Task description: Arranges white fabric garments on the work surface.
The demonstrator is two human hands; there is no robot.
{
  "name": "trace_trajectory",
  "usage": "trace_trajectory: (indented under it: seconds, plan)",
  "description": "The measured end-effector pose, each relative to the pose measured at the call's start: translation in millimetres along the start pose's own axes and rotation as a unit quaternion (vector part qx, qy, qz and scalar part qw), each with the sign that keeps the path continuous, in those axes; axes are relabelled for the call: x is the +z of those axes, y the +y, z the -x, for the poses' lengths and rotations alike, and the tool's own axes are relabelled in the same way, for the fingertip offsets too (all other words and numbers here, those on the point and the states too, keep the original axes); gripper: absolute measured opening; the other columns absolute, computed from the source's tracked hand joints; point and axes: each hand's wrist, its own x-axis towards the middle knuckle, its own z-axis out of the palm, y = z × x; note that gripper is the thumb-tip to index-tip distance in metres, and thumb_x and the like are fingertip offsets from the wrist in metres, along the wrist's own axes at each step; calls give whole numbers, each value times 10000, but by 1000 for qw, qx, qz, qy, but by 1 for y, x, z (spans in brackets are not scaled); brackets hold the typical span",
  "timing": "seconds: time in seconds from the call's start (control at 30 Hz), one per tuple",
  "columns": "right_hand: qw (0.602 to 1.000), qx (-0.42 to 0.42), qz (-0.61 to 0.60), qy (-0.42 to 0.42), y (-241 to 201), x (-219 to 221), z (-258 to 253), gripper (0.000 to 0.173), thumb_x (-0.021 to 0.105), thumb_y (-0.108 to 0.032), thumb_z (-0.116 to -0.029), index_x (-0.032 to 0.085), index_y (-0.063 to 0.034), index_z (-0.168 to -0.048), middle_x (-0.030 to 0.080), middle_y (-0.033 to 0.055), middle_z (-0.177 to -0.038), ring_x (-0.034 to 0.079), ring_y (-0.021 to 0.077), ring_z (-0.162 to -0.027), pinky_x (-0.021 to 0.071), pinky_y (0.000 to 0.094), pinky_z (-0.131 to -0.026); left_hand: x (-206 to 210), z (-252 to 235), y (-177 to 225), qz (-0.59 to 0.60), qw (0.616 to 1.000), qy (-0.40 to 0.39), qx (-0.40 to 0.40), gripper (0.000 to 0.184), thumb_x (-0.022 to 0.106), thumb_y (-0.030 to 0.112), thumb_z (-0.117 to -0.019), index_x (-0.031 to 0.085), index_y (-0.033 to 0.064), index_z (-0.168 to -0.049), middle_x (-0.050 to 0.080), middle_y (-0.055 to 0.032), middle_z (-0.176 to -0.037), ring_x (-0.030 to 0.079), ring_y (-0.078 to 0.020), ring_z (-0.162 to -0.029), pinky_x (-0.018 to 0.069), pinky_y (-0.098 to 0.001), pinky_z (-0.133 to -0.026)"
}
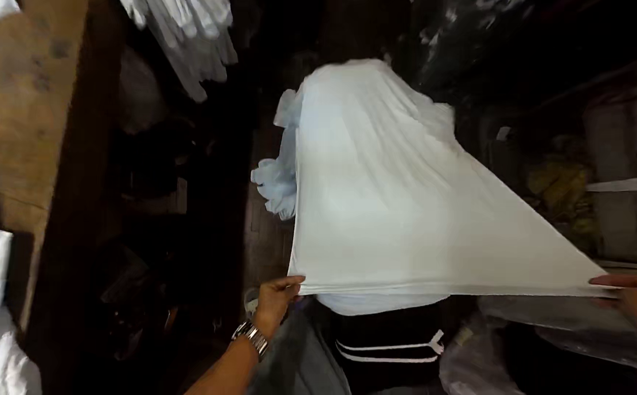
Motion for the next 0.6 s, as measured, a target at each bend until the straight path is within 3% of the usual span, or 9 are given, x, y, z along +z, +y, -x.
trace_trajectory:
  seconds: [0.03, 0.1, 0.13, 0.23, 0.33, 0.4, 0.47, 0.53, 0.6]
  plan:
    - [995, -23, 94, 0, -4, 22, 2, 260, 512, -16, -1038, 639, 145, -1198, 643, 363, -1186, 665, 440, -1041, 522, 601, -921, 0, -11, -16, 0, 1000, 16, -18, 170, 654, -56, -939, 735, -61, -1089, 744, -163, -1012, 729, -212, -841, 620, -359, -806]
    - [967, -98, 228, -51, -51, 59, 36, 349, 558, -36, -1036, 573, 188, -1304, 496, 437, -1403, 478, 562, -1353, 350, 670, -1132, 2, -21, -36, 9, 998, 44, -42, 160, 680, -61, -922, 737, -52, -1071, 741, -152, -969, 717, -204, -795, 614, -357, -776]
    - [956, -174, 224, -72, -79, 79, 60, 391, 607, -11, -995, 556, 183, -1330, 447, 442, -1439, 412, 584, -1389, 310, 680, -1158, 3, -22, -39, 20, 997, 53, -48, 178, 708, -59, -902, 731, -38, -1078, 733, -147, -951, 712, -208, -768, 618, -365, -750]
    - [861, -483, 116, -110, -131, 161, 127, 736, 810, -191, -773, 542, 43, -1417, 510, 302, -1451, 460, 508, -1368, 381, 665, -1123, 9, -17, -33, 83, 995, 26, -48, 436, 760, -119, -809, 569, 12, -1179, 687, -139, -949, 715, -254, -757, 635, -409, -689]
    - [794, -580, 98, -155, -192, 227, 208, 881, 937, -137, -643, 556, -18, -1428, 574, 242, -1374, 561, 462, -1243, 483, 630, -1003, 5, -9, -19, 145, 987, -61, -42, 443, 726, -147, -804, 549, 47, -1160, 684, -111, -918, 707, -227, -734, 628, -386, -660]
    - [775, -614, 79, -127, -208, 250, 214, 549, 802, 7, -726, 668, 9, -1258, 655, 232, -1156, 659, 423, -1036, 566, 565, -811, -3, -14, -20, 172, 982, -77, -30, 314, 686, -68, -875, 609, 67, -1148, 693, -92, -923, 701, -190, -726, 619, -351, -648]
    - [791, -598, 32, -122, -216, 253, 201, 235, 645, -13, -893, 728, 30, -1108, 713, 215, -1026, 717, 389, -928, 594, 561, -743, -5, -34, -34, 149, 987, -16, -54, 191, 624, 119, -993, 632, 76, -1179, 701, -70, -1027, 694, -171, -863, 595, -357, -754]
    - [794, -592, -22, -137, -223, 244, 187, 252, 557, -132, -1011, 725, 27, -1112, 721, 178, -997, 716, 321, -911, 595, 520, -797, 1, -59, -58, 121, 986, 33, -112, 357, 630, 249, -1007, 613, 43, -1298, 653, -141, -1223, 637, -261, -1077, 542, -457, -882]
    - [788, -597, -48, -140, -225, 237, 183, 321, 507, -217, -1049, 723, -11, -1164, 732, 122, -972, 699, 217, -827, 584, 427, -736, 14, -71, -81, 85, 982, 23, -166, 515, 665, 360, -985, 564, 29, -1368, 613, -215, -1285, 603, -356, -1139, 514, -557, -918]
